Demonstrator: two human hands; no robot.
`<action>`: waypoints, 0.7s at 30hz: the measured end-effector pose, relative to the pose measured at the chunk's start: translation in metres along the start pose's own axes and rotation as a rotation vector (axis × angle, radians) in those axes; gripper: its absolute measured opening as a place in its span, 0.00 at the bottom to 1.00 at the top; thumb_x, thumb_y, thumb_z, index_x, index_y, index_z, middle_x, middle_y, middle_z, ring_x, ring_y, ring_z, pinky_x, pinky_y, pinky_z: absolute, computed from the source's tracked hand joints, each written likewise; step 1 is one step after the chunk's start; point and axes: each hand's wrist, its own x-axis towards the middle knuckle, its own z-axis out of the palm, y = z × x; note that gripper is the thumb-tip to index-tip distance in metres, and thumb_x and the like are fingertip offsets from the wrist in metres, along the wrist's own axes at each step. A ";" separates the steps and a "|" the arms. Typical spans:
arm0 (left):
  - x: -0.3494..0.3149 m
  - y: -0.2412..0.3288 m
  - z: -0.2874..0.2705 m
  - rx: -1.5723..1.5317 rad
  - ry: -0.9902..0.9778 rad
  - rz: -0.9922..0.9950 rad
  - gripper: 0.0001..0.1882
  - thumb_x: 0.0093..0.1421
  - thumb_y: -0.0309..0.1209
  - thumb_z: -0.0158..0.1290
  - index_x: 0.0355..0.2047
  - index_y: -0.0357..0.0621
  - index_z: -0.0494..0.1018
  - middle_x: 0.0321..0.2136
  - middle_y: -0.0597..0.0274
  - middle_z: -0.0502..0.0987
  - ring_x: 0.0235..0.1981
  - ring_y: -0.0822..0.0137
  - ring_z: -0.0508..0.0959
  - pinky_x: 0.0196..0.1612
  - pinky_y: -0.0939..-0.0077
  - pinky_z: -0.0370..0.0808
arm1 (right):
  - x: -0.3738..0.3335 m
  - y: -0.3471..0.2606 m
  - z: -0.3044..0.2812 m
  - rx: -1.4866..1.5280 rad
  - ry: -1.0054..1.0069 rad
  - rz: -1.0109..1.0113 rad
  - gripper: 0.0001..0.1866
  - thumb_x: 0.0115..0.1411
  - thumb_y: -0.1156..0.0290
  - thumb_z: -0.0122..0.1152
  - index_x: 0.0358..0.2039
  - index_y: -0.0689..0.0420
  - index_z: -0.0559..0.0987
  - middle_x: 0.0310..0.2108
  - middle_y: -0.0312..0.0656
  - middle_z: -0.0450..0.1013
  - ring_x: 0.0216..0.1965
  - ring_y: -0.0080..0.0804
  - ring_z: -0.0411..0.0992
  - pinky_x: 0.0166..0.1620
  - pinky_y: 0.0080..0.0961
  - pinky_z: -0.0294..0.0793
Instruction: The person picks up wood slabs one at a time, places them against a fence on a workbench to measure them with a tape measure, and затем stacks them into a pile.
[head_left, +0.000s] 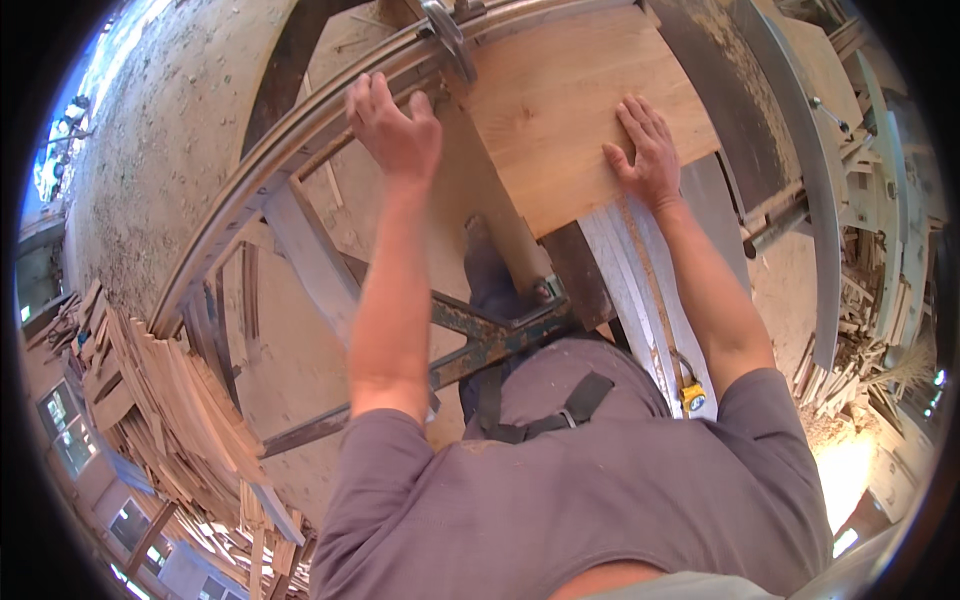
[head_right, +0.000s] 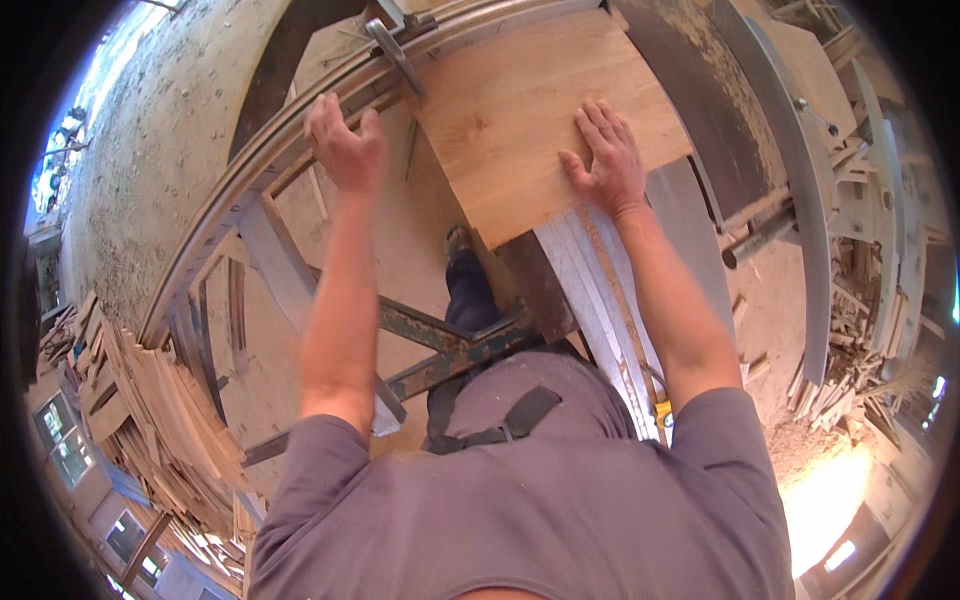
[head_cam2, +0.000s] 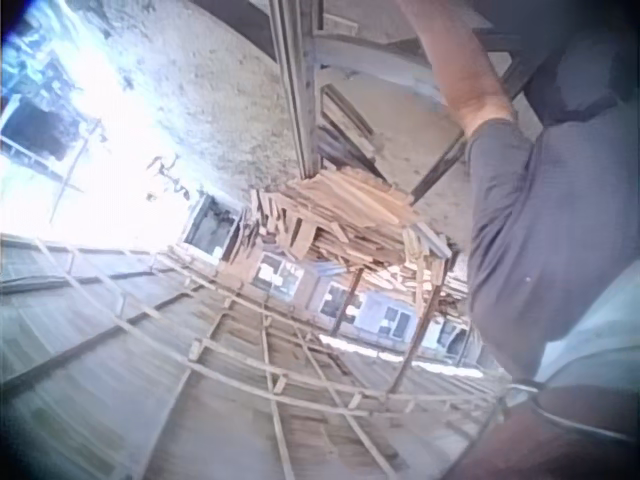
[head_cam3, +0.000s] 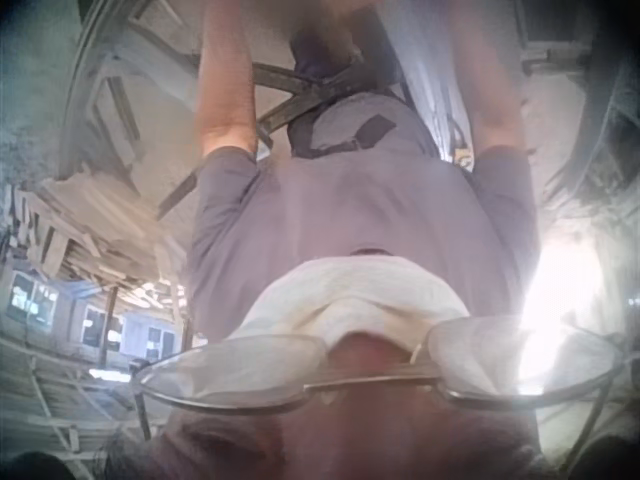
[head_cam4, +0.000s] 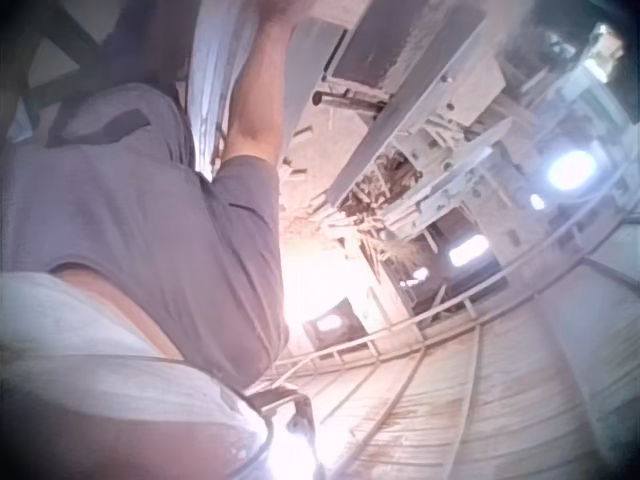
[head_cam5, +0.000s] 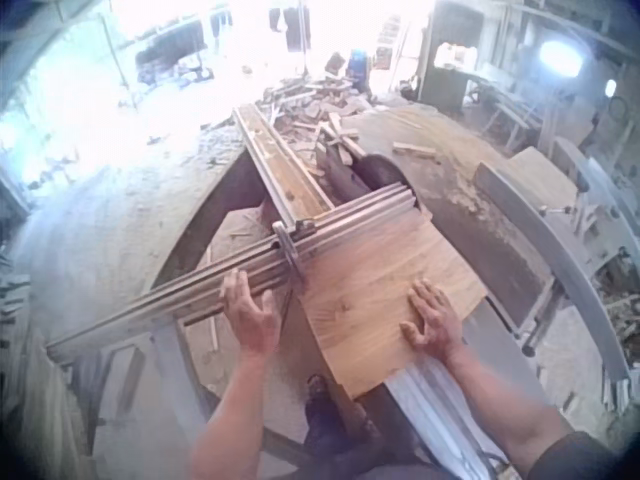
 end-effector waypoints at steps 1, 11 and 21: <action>-0.027 0.019 -0.003 -0.086 0.001 -0.096 0.34 0.60 0.37 0.59 0.62 0.26 0.65 0.63 0.37 0.67 0.67 0.44 0.61 0.71 0.54 0.53 | 0.000 -0.001 -0.001 0.005 -0.012 0.005 0.33 0.59 0.57 0.64 0.62 0.59 0.74 0.66 0.49 0.67 0.69 0.49 0.61 0.71 0.42 0.56; -0.155 0.086 -0.015 -0.755 -0.595 -0.647 0.29 0.58 0.31 0.56 0.56 0.23 0.66 0.43 0.38 0.80 0.47 0.53 0.82 0.52 0.64 0.76 | -0.018 0.106 -0.021 -0.087 -0.066 0.616 0.33 0.53 0.60 0.65 0.59 0.61 0.76 0.58 0.54 0.73 0.59 0.49 0.72 0.62 0.37 0.70; -0.205 0.119 -0.108 -1.155 -0.793 -0.851 0.26 0.68 0.22 0.47 0.65 0.32 0.61 0.55 0.52 0.76 0.54 0.62 0.76 0.60 0.70 0.70 | -0.122 0.061 -0.117 1.964 0.864 1.142 0.24 0.62 0.67 0.64 0.54 0.67 0.73 0.51 0.52 0.76 0.53 0.45 0.75 0.59 0.42 0.74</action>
